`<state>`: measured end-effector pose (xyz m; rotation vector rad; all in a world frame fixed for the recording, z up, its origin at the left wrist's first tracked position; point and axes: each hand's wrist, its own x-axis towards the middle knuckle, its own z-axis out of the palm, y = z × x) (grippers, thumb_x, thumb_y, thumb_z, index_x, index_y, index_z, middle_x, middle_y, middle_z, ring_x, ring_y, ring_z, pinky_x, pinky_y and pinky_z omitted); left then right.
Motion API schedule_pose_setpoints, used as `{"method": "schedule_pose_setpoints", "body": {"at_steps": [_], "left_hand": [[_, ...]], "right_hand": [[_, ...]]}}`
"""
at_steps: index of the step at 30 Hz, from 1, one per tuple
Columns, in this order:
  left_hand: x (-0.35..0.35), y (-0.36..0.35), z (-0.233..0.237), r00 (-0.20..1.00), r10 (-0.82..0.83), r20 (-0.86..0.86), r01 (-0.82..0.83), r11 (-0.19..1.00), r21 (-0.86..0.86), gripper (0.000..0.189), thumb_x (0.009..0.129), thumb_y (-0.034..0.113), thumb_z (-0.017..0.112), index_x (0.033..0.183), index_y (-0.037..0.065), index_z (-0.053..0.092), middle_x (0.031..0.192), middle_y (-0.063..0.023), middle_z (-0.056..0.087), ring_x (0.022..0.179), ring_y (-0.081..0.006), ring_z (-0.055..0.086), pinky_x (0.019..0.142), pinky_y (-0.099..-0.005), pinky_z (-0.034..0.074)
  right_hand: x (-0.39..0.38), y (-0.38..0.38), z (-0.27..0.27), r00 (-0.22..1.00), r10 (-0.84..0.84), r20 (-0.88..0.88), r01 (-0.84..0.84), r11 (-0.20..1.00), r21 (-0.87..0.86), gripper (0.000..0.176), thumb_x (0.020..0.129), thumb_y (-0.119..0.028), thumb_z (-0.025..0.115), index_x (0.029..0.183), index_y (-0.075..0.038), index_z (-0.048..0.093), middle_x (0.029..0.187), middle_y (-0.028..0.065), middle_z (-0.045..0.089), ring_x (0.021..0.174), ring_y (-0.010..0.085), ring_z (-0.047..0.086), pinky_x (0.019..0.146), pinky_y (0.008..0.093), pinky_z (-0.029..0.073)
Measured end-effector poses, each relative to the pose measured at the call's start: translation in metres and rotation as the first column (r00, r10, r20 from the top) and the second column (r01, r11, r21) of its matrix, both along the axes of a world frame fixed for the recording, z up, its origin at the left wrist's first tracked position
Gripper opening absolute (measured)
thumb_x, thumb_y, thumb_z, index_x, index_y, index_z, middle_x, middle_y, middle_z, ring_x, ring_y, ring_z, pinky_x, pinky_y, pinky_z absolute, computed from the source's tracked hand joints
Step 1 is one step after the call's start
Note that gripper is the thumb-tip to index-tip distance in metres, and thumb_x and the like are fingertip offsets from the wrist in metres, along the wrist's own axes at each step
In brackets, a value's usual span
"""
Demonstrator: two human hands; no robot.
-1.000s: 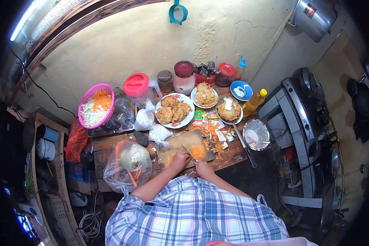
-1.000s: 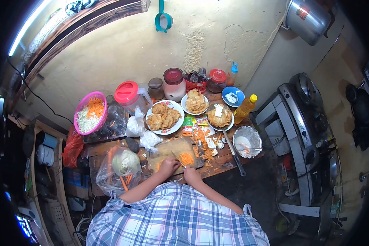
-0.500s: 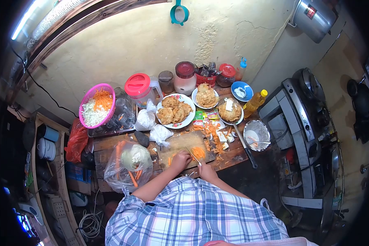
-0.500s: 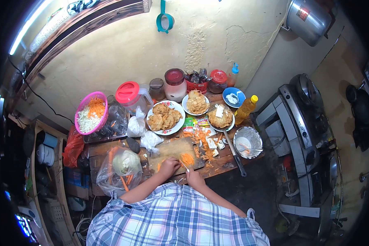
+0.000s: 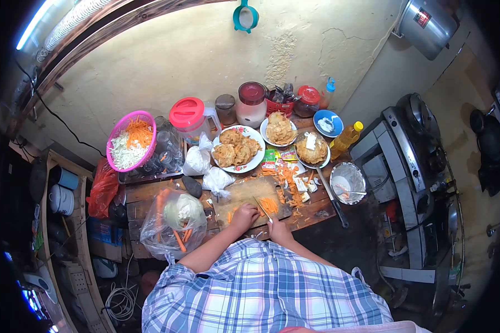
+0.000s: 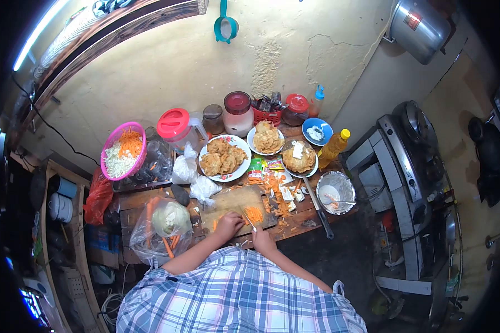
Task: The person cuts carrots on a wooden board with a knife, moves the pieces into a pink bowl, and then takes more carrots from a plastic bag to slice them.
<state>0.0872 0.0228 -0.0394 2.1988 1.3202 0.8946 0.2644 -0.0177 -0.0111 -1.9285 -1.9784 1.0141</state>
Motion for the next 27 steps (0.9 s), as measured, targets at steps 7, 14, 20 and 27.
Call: {"method": "schedule_pose_setpoints", "body": {"at_steps": [7,14,20,27], "left_hand": [[0.000,-0.001,-0.002,1.000,0.002,0.003,-0.002,1.000,0.031,0.011,0.070,0.011,0.070,0.075,0.002,0.070,0.082,-0.0096,0.067,0.078,-0.0251,0.061,0.070,-0.0346,0.051],[0.001,-0.002,0.001,1.000,0.007,0.018,-0.007,1.000,0.021,0.010,0.070,0.010,0.070,0.075,0.002,0.070,0.082,-0.0096,0.067,0.079,-0.0251,0.061,0.070,-0.0342,0.051],[0.001,-0.002,-0.001,1.000,0.010,0.020,-0.011,1.000,0.024,0.010,0.071,0.010,0.070,0.075,0.001,0.069,0.082,-0.0097,0.067,0.079,-0.0252,0.061,0.069,-0.0345,0.051],[0.001,-0.005,-0.001,0.999,0.025,0.027,-0.026,0.999,0.036,0.010,0.070,0.010,0.071,0.076,0.001,0.070,0.083,-0.0100,0.066,0.078,-0.0254,0.061,0.069,-0.0342,0.051]], "right_hand": [[0.002,0.001,0.003,0.999,0.047,0.005,-0.048,0.999,0.009,0.027,0.091,-0.025,0.048,0.095,0.002,0.050,0.075,0.0303,0.061,0.073,0.0480,0.060,0.066,0.0563,0.047],[-0.006,0.010,0.002,0.995,0.091,0.042,-0.091,0.996,-0.002,0.028,0.091,-0.026,0.048,0.095,0.001,0.050,0.075,0.0295,0.061,0.073,0.0479,0.060,0.067,0.0567,0.047],[-0.003,0.007,0.002,0.993,0.092,0.069,-0.090,0.996,-0.021,0.029,0.092,-0.026,0.047,0.098,0.002,0.051,0.076,0.0301,0.061,0.074,0.0481,0.060,0.067,0.0564,0.047],[0.001,0.002,0.009,0.999,0.043,-0.008,-0.043,0.999,-0.024,0.029,0.092,-0.025,0.047,0.098,0.003,0.051,0.075,0.0307,0.060,0.075,0.0483,0.060,0.066,0.0560,0.047]]}}
